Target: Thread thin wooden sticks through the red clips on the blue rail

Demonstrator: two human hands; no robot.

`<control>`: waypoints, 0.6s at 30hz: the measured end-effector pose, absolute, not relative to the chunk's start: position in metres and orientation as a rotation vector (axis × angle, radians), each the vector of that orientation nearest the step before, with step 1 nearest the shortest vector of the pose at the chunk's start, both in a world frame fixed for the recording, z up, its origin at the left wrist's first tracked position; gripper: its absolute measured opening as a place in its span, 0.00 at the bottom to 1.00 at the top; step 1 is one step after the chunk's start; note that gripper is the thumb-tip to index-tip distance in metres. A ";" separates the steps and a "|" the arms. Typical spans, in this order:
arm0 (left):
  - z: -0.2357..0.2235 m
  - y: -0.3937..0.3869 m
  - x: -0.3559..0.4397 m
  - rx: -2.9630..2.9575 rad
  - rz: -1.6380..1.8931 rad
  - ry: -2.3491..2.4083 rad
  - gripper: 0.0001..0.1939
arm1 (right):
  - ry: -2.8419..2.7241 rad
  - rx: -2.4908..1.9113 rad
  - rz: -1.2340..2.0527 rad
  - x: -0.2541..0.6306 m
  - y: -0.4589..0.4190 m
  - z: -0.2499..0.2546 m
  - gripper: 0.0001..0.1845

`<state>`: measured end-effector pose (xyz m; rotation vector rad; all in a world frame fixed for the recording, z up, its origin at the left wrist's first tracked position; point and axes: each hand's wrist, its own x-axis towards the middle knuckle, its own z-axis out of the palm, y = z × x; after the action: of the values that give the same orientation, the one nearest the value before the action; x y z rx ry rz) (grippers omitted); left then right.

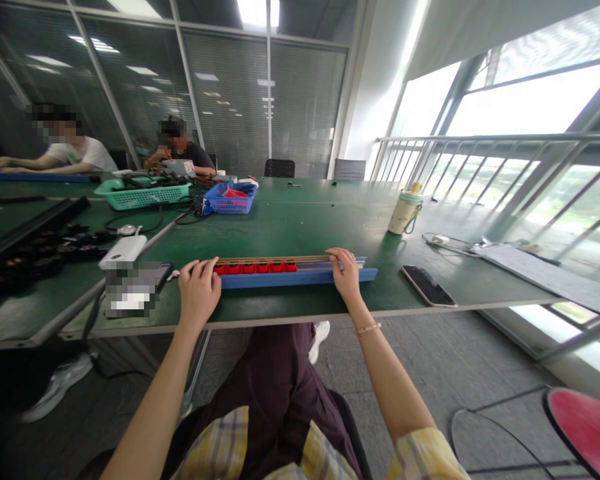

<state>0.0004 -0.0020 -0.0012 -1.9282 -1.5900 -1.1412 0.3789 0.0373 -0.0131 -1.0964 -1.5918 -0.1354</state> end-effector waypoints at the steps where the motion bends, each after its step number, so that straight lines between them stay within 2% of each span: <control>1: -0.001 -0.002 0.001 -1.926 -1.140 -1.589 0.22 | -1.576 -1.108 -0.132 0.379 0.038 -0.014 0.15; 18: -0.001 -0.002 0.002 -1.918 -1.107 -1.605 0.22 | -1.602 -1.238 -0.149 0.383 0.047 -0.023 0.18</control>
<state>0.0019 -0.0023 -0.0010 -1.9184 -1.6051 -1.1067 0.3835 0.0472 -0.0234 -1.2382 -1.6018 -0.1486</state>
